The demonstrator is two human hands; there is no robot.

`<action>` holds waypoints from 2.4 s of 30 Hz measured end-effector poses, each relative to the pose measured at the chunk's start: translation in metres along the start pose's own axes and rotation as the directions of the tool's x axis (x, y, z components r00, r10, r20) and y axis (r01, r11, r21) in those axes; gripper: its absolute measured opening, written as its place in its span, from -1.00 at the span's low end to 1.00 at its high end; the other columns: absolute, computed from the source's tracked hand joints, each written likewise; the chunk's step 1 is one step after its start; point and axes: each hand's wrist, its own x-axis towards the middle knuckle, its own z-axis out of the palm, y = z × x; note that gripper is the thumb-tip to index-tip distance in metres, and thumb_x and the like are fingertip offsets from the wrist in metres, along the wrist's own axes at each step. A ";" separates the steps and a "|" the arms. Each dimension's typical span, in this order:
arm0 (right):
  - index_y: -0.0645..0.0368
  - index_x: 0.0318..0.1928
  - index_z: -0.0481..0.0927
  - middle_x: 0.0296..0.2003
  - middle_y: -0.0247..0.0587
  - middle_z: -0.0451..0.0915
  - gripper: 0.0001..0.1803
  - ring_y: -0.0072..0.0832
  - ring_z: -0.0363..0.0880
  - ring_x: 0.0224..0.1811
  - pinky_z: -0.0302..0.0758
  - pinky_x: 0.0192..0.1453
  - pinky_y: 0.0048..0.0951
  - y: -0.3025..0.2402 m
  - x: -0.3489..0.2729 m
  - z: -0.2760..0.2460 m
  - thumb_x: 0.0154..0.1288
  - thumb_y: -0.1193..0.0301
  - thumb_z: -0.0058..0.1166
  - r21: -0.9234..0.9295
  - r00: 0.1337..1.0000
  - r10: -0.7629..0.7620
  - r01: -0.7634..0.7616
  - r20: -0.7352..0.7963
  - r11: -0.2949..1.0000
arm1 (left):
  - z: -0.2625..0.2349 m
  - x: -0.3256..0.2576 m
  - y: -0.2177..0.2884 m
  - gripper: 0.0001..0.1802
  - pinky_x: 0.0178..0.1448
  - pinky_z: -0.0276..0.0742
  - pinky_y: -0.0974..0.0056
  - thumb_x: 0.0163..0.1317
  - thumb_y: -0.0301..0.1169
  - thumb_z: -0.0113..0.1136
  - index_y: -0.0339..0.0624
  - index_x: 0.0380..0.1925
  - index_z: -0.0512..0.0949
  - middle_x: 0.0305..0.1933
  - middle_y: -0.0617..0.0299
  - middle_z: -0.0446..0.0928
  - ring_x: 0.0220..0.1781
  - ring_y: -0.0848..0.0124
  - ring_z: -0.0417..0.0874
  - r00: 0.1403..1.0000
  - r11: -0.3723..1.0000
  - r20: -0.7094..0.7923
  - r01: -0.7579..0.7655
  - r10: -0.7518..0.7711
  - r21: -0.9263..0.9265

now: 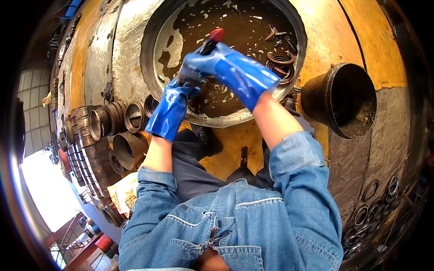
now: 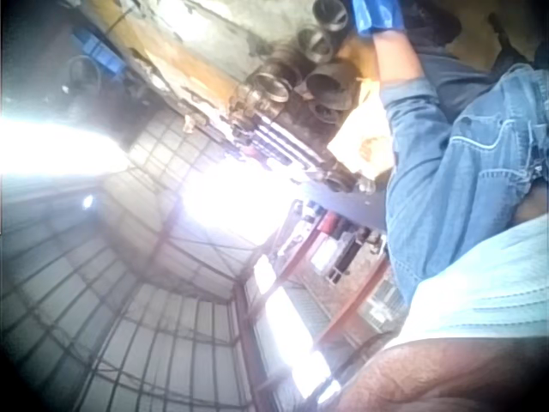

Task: The person uses a brush to scrub dark residue off various metal rings and mechanical components submerged in a basin of cleaning fluid. They pick up the items, scrub the surfaces, and move them between different containers in the workspace.

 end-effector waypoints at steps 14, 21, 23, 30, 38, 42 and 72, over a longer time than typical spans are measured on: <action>0.29 -0.04 0.76 -0.09 0.22 0.77 -0.48 0.05 0.77 0.03 0.64 0.18 -0.12 0.042 -0.009 -0.044 0.22 0.08 0.21 -0.365 0.911 0.196 -0.332 -0.362 0.870 | 0.010 0.013 0.001 -0.56 -0.17 0.57 0.41 0.49 -0.36 0.29 -0.44 0.23 0.53 -0.08 0.10 0.72 -0.21 0.47 0.68 0.936 0.939 0.086 0.336 -0.341 0.070; 0.27 -0.07 0.75 -0.16 0.13 0.78 -0.48 -0.09 0.79 -0.07 0.63 0.09 -0.20 0.019 -0.027 -0.059 0.24 0.04 0.20 -0.154 0.830 0.240 -0.360 -0.504 0.920 | 0.018 0.021 -0.010 -0.58 -0.07 0.65 0.35 0.48 -0.31 0.34 -0.42 0.15 0.60 -0.10 0.08 0.74 -0.18 0.40 0.71 0.986 0.986 0.119 0.130 -0.117 -0.106; 0.29 -0.10 0.75 -0.19 0.13 0.77 -0.48 -0.11 0.78 -0.08 0.62 0.07 -0.21 0.018 -0.037 -0.062 0.23 0.04 0.20 -0.097 0.790 0.180 -0.289 -0.586 0.953 | 0.023 0.021 -0.022 -0.56 0.12 0.71 0.23 0.41 -0.37 0.41 -0.44 0.16 0.59 -0.07 0.06 0.76 -0.05 0.32 0.78 0.993 0.996 0.118 0.007 0.003 -0.085; 0.28 -0.19 0.74 -0.30 0.03 0.76 -0.50 -0.22 0.77 -0.16 0.60 0.03 -0.23 0.035 -0.021 -0.066 0.19 0.03 0.21 -0.182 0.867 0.184 -0.296 -0.463 0.938 | -0.011 0.033 -0.034 -0.52 -0.10 0.68 0.33 0.58 -0.19 0.20 -0.45 0.19 0.53 -0.03 0.00 0.73 -0.16 0.38 0.74 0.965 0.905 0.075 0.263 -0.253 -0.334; 0.14 -0.38 0.64 -0.46 -0.30 0.62 -0.71 -0.58 0.50 -0.39 0.51 -0.21 -0.45 -0.003 -0.014 -0.002 0.32 0.18 0.22 -0.080 0.994 -0.107 0.108 0.016 0.991 | 0.002 0.013 -0.018 -0.62 0.12 0.63 0.32 0.53 -0.33 0.19 -0.33 0.20 0.60 -0.02 0.20 0.73 0.02 0.45 0.70 0.994 0.998 -0.083 -0.065 0.065 0.013; 0.15 -0.34 0.74 -0.45 -0.24 0.69 -0.65 -0.49 0.62 -0.36 0.54 -0.15 -0.41 0.010 -0.010 -0.014 0.27 0.10 0.21 -0.112 0.989 -0.011 -0.006 -0.150 0.994 | -0.006 0.015 -0.021 -0.61 0.15 0.66 0.27 0.51 -0.37 0.25 -0.40 0.21 0.57 0.02 0.06 0.73 -0.01 0.33 0.75 0.995 0.997 -0.075 0.061 -0.064 -0.041; 0.34 -0.09 0.72 -0.28 0.12 0.75 -0.47 -0.07 0.75 -0.23 0.62 -0.03 -0.14 0.025 -0.043 -0.063 0.26 0.05 0.16 -0.069 0.816 0.092 -0.159 -0.571 0.985 | 0.016 0.020 -0.009 -0.52 0.00 0.69 0.26 0.43 -0.28 0.37 -0.42 0.19 0.58 -0.06 0.05 0.75 -0.14 0.34 0.76 0.986 0.990 0.129 0.117 -0.107 -0.074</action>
